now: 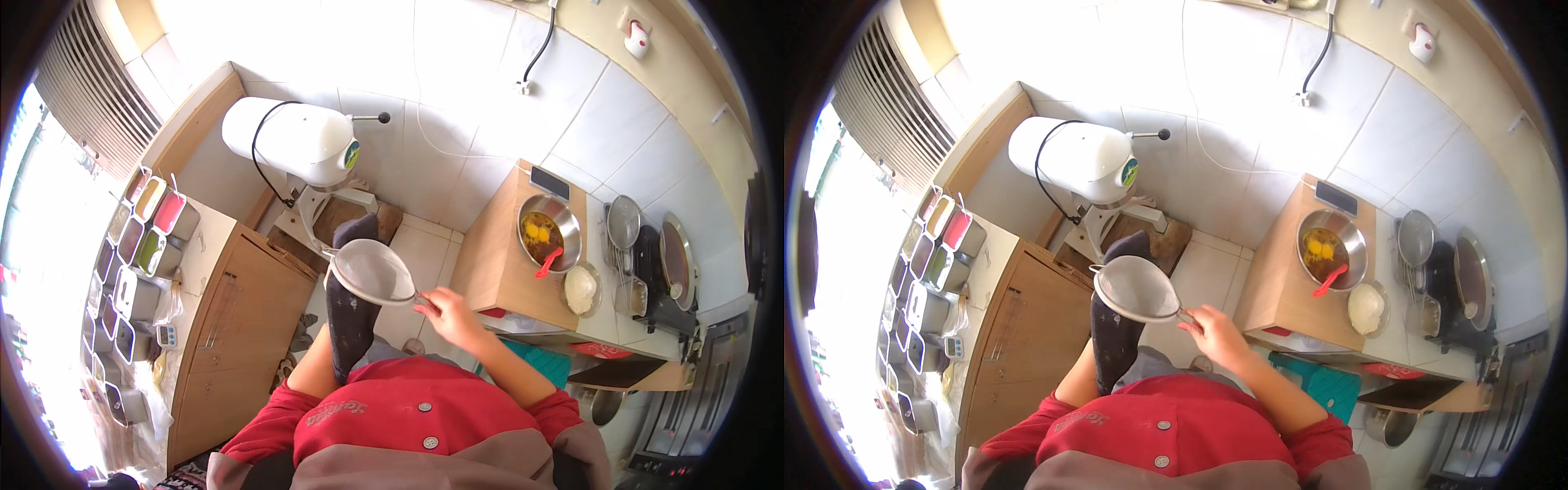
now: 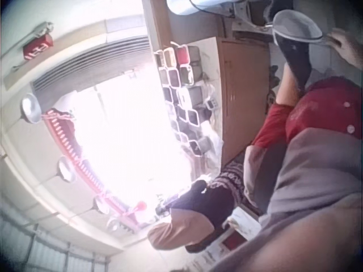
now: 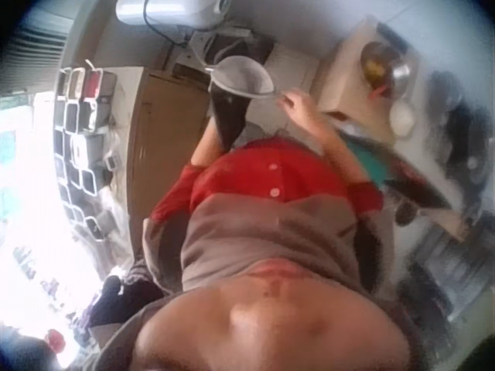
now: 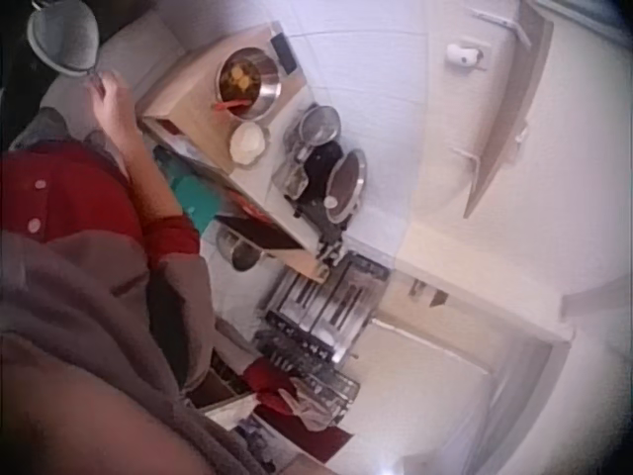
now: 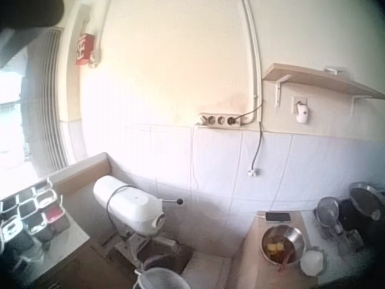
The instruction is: The person adds yolks from a container into a bowl of liquid, uses a spatula to scrape out the remaining yolk, and then pours a white powder from a bag into the bowl using a spoon while stirring with the spatula.
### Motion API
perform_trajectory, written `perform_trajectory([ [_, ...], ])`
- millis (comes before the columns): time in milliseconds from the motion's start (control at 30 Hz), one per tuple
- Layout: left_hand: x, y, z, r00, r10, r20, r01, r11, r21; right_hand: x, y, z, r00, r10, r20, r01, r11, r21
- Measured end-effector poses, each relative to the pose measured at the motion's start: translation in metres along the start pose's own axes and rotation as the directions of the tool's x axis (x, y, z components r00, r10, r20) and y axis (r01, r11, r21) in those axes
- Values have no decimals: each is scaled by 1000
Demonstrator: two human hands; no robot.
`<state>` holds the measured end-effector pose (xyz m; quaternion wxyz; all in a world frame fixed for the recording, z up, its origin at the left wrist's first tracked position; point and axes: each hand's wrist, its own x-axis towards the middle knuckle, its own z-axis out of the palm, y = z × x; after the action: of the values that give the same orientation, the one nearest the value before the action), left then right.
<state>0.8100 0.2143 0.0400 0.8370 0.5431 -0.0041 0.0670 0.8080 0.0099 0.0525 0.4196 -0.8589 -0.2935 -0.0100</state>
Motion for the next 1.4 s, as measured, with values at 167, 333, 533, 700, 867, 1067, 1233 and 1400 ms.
perform_trajectory([
  [167,11,20,0,981,-191,37,176,786,-593,23,-1,-19,864,257,433,-487,641,593],
  [333,22,40,2,946,-324,23,242,654,-717,46,-32,-17,918,360,165,-384,910,155],
  [533,39,17,-73,963,-203,178,262,542,-798,75,-63,-63,798,324,-508,131,730,671],
  [700,50,4,-66,911,-388,-143,255,799,-545,37,-30,60,996,73,47,-30,799,-601],
  [867,44,22,-83,885,-465,37,341,590,-732,90,-66,-19,913,241,-329,-256,967,-2],
  [1067,64,-10,-85,808,-551,-208,299,688,-661,49,-25,94,931,345,119,-191,738,-647],
  [1233,53,-7,-101,727,-622,-291,219,611,-761,74,-22,18,942,325,80,-305,932,-194],
  [1400,62,-26,-97,705,-671,-227,331,595,-732,72,-2,76,711,398,-580,-389,909,148],
])
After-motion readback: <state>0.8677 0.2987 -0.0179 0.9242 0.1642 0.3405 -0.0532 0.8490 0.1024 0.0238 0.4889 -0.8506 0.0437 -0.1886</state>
